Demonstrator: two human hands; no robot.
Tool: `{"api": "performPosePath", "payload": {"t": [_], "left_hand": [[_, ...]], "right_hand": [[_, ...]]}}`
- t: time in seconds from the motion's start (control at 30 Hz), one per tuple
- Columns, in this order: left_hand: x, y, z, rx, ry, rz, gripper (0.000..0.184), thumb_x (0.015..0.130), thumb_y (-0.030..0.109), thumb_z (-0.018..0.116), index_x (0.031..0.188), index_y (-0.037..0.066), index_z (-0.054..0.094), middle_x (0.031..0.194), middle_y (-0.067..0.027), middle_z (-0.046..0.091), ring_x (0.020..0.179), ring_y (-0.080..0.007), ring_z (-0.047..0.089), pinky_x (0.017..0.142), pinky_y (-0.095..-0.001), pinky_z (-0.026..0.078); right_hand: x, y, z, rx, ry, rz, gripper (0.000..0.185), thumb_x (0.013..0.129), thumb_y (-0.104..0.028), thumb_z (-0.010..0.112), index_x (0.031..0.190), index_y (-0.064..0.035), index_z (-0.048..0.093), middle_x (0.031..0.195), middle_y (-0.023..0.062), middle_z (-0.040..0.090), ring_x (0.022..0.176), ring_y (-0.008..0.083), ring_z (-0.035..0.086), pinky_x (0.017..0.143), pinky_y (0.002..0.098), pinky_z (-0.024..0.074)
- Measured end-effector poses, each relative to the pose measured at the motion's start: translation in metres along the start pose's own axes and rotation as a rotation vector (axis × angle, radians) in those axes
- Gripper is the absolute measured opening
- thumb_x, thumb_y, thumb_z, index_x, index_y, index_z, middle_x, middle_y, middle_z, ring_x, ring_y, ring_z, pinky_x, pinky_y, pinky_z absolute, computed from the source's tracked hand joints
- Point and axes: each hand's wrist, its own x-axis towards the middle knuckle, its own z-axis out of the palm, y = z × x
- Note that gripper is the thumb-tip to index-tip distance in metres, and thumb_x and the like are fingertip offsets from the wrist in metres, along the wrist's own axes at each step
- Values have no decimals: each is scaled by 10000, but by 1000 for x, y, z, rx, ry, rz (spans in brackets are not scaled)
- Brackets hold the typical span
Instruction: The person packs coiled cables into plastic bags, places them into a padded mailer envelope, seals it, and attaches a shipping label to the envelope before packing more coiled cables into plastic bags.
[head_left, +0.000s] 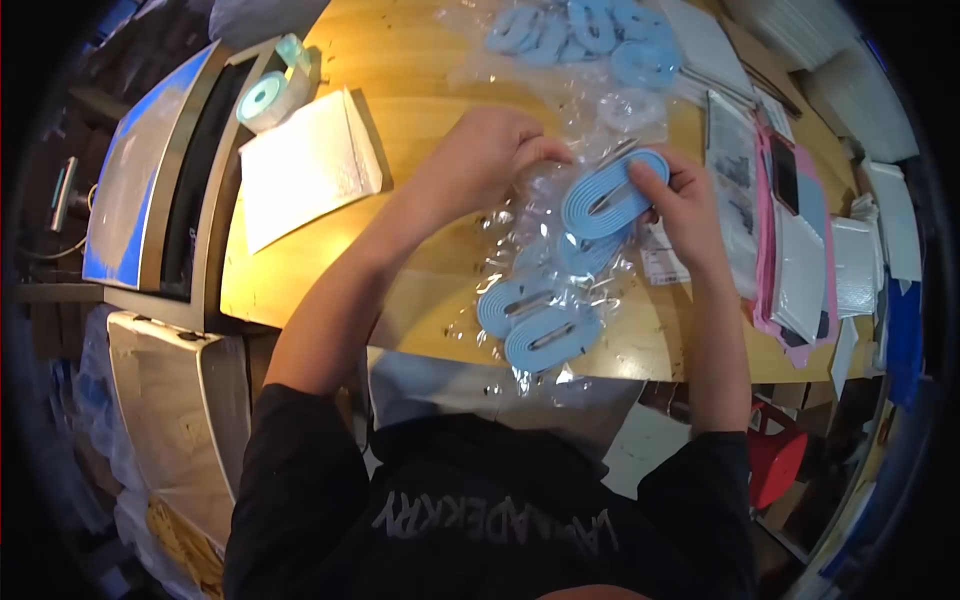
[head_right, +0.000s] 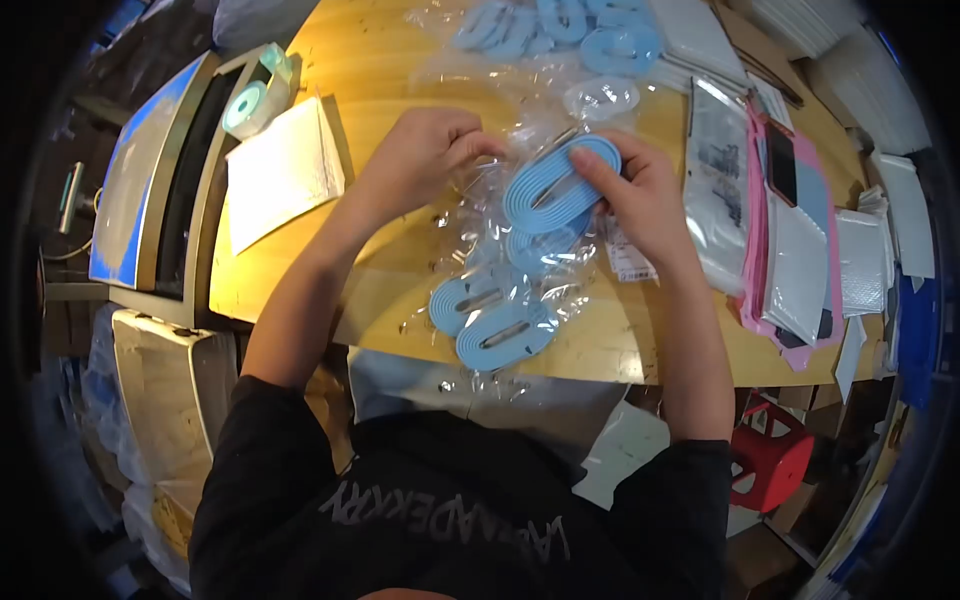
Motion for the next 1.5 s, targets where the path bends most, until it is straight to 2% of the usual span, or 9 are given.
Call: {"api": "performPosePath", "payload": {"t": [0.1, 0.2, 0.47, 0.57, 0.73, 0.83, 0.97, 1.23, 1.5], "left_hand": [[1, -4, -1, -183, -61, -113, 259, 937, 246, 636, 906, -11, 646, 784, -97, 646, 671, -192, 618, 652, -329, 494], [2, -7, 3, -939, 66, -189, 230, 950, 218, 647, 913, -10, 654, 755, -44, 643, 699, -115, 625, 646, -270, 493], [0, -8, 5, -680, 16, -67, 185, 835, 91, 774, 885, -5, 623, 753, -20, 641, 651, -100, 617, 626, -234, 494], [-2, -1, 10, -625, -15, -100, 201, 812, 82, 792, 865, 4, 615, 756, -14, 639, 646, -85, 607, 609, -221, 488], [-4, 5, 23, -590, -149, -117, 230, 789, 53, 805, 899, 8, 608, 774, -6, 635, 654, -57, 589, 583, -205, 485], [-3, 3, 33, -612, -97, -66, 256, 792, 47, 802, 949, 6, 604, 798, -11, 643, 688, -60, 609, 606, -205, 502], [-2, 2, 38, -706, -49, -36, 303, 803, 40, 791, 1027, 3, 590, 845, -34, 665, 744, -74, 641, 642, -211, 524], [-2, 5, 36, -680, 1, -70, 386, 852, 80, 758, 1175, -7, 567, 942, -102, 713, 789, -106, 677, 718, -232, 555], [1, -7, 39, -770, -25, -65, 407, 908, 180, 716, 1215, -35, 559, 935, -116, 727, 795, -132, 690, 711, -256, 560]], "right_hand": [[1, 5, 3, 45, 63, -41, 255, 938, -272, 691, 1018, -29, 685, 772, -38, 638, 616, 26, 520, 551, 184, 412], [2, 6, 2, 87, 168, -96, 260, 939, -277, 692, 1022, -31, 685, 774, -40, 635, 626, 23, 521, 561, 183, 413], [4, 15, -8, 116, 280, -208, 271, 955, -296, 677, 1064, -48, 677, 800, -50, 625, 672, 26, 528, 590, 191, 413], [9, 25, -20, 469, 295, -356, 278, 956, -305, 674, 1097, -66, 670, 815, -59, 620, 698, 24, 526, 604, 190, 406], [5, 13, -13, 656, 271, -457, 238, 982, -256, 630, 1100, -50, 640, 934, 8, 664, 762, 82, 570, 675, 221, 431], [5, 15, -12, 423, 279, -359, 261, 950, -278, 686, 1101, -66, 665, 805, -61, 612, 685, 27, 508, 603, 188, 395], [-1, 10, -5, 48, 259, -304, 252, 954, -261, 681, 1086, -47, 667, 799, -58, 616, 672, 31, 505, 596, 185, 397], [-5, -5, 16, -8, 86, -276, 365, 937, -163, 692, 1254, -32, 566, 878, 2, 683, 723, 34, 566, 617, 184, 420], [-2, 3, 8, -28, 46, -167, 396, 904, -121, 723, 1246, -21, 551, 985, 67, 693, 819, 78, 631, 688, 211, 492]]}}
